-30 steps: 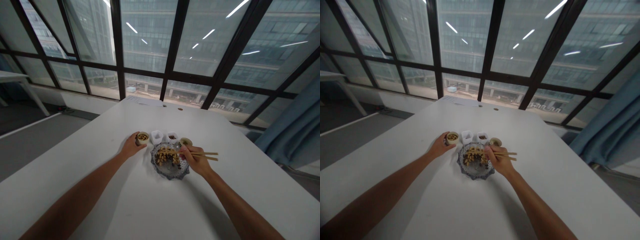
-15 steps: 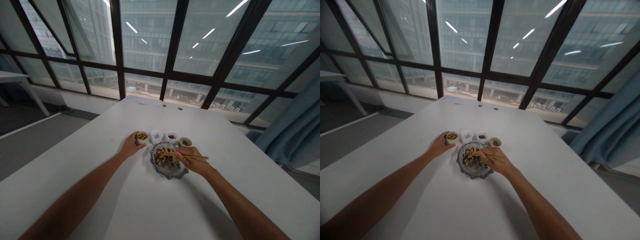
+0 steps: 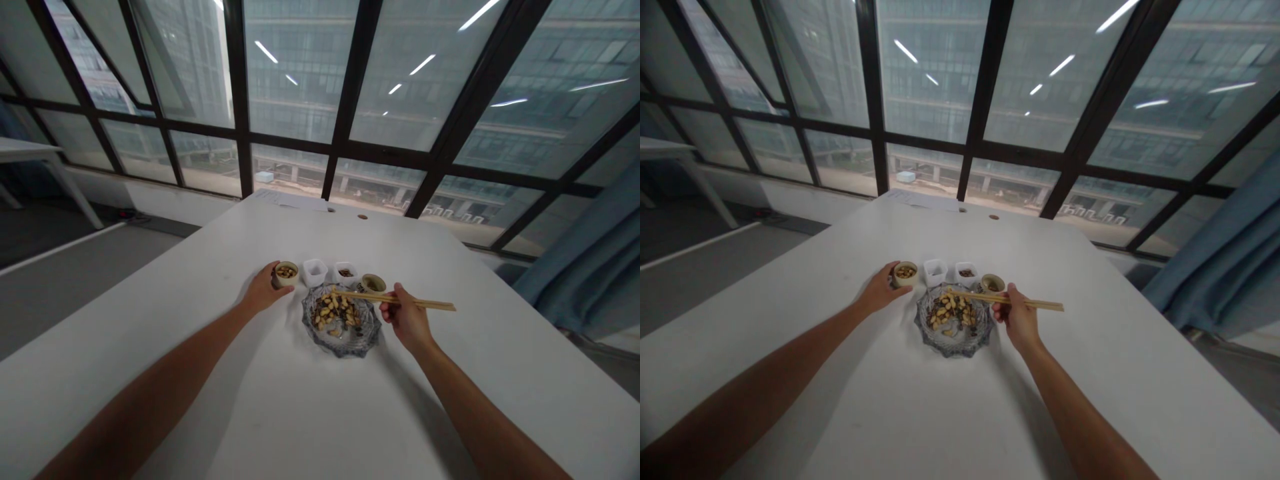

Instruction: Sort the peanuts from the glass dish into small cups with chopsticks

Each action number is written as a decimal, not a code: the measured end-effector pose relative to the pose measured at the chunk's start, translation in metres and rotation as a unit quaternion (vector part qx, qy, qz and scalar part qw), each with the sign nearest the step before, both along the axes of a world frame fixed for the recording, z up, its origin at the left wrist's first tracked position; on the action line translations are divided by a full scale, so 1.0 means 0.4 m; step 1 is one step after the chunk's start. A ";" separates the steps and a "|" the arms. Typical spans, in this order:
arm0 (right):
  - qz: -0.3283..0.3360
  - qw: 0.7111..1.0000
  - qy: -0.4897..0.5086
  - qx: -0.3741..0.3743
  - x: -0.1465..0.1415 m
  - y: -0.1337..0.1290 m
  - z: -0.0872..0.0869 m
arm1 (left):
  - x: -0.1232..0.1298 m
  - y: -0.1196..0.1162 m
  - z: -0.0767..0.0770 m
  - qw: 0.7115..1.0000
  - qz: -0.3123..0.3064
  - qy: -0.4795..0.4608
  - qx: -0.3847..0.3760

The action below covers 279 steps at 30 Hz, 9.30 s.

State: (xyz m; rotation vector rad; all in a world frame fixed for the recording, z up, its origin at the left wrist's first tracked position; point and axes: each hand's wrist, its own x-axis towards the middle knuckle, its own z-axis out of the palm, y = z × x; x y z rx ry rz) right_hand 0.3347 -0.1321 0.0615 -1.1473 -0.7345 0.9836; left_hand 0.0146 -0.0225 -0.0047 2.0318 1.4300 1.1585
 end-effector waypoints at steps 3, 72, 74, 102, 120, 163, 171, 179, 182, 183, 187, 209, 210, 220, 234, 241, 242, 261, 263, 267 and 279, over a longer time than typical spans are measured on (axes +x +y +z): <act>0.003 1.000 0.015 -0.011 0.011 -0.005 -0.021 | -0.001 0.002 -0.002 1.000 0.004 0.005 0.000; 0.238 0.904 -0.356 0.005 -0.034 -0.119 0.133 | 0.020 -0.028 0.032 1.000 -0.016 -0.005 0.026; 0.204 0.904 -0.374 0.021 -0.029 -0.113 0.125 | 0.019 -0.028 0.033 1.000 -0.018 -0.006 0.024; 0.159 0.920 -0.347 0.088 -0.102 -0.070 0.046 | 0.022 -0.030 0.029 0.999 -0.018 0.010 0.024; 0.141 0.935 -0.321 0.059 -0.120 -0.081 0.048 | 0.022 -0.025 0.026 1.000 -0.019 0.012 0.020; -0.015 0.877 -0.427 0.219 -0.081 -0.011 -0.013 | 0.138 0.049 0.152 0.975 -0.123 0.161 0.097; 0.069 0.832 -0.506 0.216 -0.128 0.072 0.034 | 0.139 0.039 0.151 0.974 -0.123 0.163 0.095; 0.024 0.877 -0.444 0.181 -0.086 -0.002 0.052 | 0.145 0.065 0.139 0.974 -0.098 0.183 0.090; 0.082 0.867 -0.458 0.181 -0.074 -0.038 0.055 | 0.135 0.062 0.138 0.969 -0.100 0.193 0.113; 0.102 0.860 -0.467 0.181 -0.073 -0.048 0.056 | 0.127 0.056 0.136 0.967 -0.097 0.198 0.124; 0.151 0.849 -0.476 0.171 -0.081 -0.070 0.056 | 0.073 0.017 0.115 0.964 -0.070 0.204 0.155; 0.111 0.828 -0.515 0.193 -0.077 -0.085 0.008 | 0.029 0.012 -0.008 0.993 0.024 -0.003 0.117; 0.116 0.820 -0.526 0.194 -0.078 -0.086 0.010 | 0.029 0.013 -0.009 0.993 0.023 -0.006 0.116; 0.116 0.852 -0.483 0.167 -0.077 -0.081 -0.010 | 0.028 0.015 -0.014 0.994 0.027 -0.026 0.100; -0.031 0.997 -0.025 0.068 -0.063 -0.056 -0.037 | 0.027 0.033 -0.038 0.996 0.072 -0.020 0.039; -0.092 0.990 0.075 0.077 -0.061 -0.047 -0.046 | 0.024 0.008 -0.001 0.992 0.046 0.022 0.114; -0.097 0.989 0.085 0.076 -0.058 -0.045 -0.048 | 0.024 0.004 0.005 0.991 0.042 0.026 0.128; -0.136 0.919 -0.328 0.170 -0.009 -0.014 -0.046 | 0.027 0.001 0.011 0.995 0.039 0.010 0.091; -0.096 0.912 -0.367 0.154 -0.011 -0.003 -0.052 | 0.026 0.004 0.007 0.995 0.040 0.009 0.091; -0.098 0.912 -0.369 0.153 -0.013 -0.002 -0.028 | 0.024 0.009 0.001 0.995 0.041 0.010 0.092; 0.149 0.853 -0.494 0.079 0.025 -0.081 0.149 | 0.026 0.009 0.004 0.996 0.045 -0.004 0.078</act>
